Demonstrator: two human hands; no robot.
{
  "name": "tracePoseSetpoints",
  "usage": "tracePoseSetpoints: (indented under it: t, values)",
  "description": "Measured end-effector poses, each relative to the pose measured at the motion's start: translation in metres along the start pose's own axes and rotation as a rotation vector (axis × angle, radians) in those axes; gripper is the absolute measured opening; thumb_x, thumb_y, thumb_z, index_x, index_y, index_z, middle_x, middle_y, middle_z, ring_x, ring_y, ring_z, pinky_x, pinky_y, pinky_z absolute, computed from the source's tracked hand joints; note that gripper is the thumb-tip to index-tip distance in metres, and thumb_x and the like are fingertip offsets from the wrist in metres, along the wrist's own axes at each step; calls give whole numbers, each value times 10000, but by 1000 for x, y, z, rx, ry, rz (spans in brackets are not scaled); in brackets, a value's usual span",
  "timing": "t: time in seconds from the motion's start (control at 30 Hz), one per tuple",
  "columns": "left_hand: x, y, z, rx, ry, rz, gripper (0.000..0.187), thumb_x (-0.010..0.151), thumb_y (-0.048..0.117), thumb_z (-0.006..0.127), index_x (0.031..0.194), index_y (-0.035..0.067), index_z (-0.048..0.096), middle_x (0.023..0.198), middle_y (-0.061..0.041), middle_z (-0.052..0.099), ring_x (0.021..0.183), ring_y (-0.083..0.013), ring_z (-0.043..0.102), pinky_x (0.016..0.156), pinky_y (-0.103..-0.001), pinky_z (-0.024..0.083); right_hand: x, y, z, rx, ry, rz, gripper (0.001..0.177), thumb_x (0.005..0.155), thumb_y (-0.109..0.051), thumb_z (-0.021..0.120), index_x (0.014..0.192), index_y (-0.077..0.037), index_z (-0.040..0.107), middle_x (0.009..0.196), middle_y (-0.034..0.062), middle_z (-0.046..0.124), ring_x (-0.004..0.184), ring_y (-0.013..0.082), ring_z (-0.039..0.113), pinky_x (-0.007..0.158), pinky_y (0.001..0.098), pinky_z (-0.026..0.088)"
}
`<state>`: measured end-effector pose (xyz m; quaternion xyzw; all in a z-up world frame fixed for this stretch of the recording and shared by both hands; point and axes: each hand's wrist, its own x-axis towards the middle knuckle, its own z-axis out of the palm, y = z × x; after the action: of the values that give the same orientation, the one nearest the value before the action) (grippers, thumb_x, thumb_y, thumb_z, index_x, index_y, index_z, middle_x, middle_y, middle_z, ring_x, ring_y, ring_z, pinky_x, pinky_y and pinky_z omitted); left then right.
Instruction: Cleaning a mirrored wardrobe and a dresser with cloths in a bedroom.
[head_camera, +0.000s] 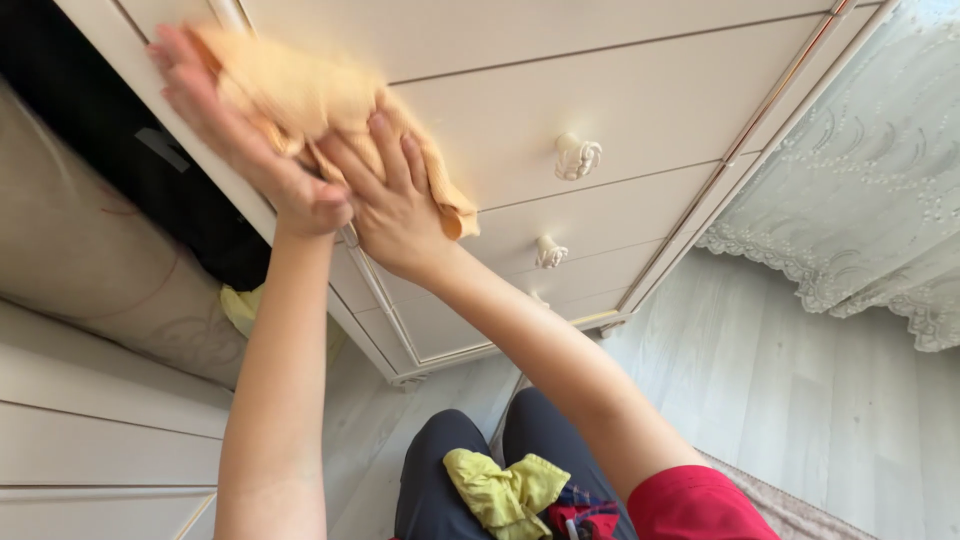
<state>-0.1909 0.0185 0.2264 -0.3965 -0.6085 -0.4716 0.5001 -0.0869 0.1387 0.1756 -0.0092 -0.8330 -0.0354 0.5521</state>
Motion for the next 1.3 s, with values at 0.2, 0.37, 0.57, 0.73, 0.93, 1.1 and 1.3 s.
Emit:
tracePoseSetpoints:
  t: [0.2,0.37,0.57,0.73,0.93,1.1,1.3]
  values:
    - [-5,-18,0,-251,45,-9,1144,757,788,398,1734,350,-7,1737,84,54,1623,-88,70,1375,-346,53,-41,103,-34,31,-396,-479,668,991,-118,518,1624,-326,465,1700,-93,333,1590,199,195,1304,427,93]
    - [-8,-26,-1,-202,28,-21,1160,703,776,411,1707,396,-31,1727,141,46,1613,-39,49,1375,-306,60,-115,242,-73,-134,-599,-573,496,927,-227,610,1415,-310,646,1629,-128,389,1523,217,320,1309,454,147]
    - [-19,-48,6,-253,72,-23,1183,654,772,425,1680,386,-16,1717,210,-15,1594,-21,70,1363,-287,117,-227,306,-59,-230,-557,209,416,1055,-237,554,1453,-114,571,1629,169,297,1596,408,131,1298,639,34]
    - [-47,-90,12,-210,88,86,1204,603,836,310,1634,326,-46,1761,171,-64,1571,-27,2,1325,-279,77,-223,254,-28,70,-121,616,678,1253,-275,442,1691,59,48,1724,235,-182,1616,443,-165,1277,574,-85]
    - [-72,-99,8,-3,-30,27,1161,783,855,247,1678,186,-67,1797,-26,-103,1605,-184,-9,1322,-374,36,-119,92,-32,195,-376,552,914,1111,-357,518,1606,143,-66,1627,375,-299,1532,566,-264,1309,626,-89]
    - [-48,-57,7,83,-34,-83,1244,728,892,335,1700,184,17,1737,-55,-29,1585,-221,1,1323,-421,61,-109,18,8,101,-152,578,856,1088,-350,538,1593,138,50,1600,424,-236,1501,613,-228,1228,722,-93]
    - [-35,-46,5,113,-42,9,1237,757,929,354,1704,190,63,1727,-35,35,1572,-219,64,1299,-414,113,-130,-57,47,30,-66,43,548,1102,-329,550,1576,-102,393,1679,113,150,1585,469,-22,1285,647,-41]
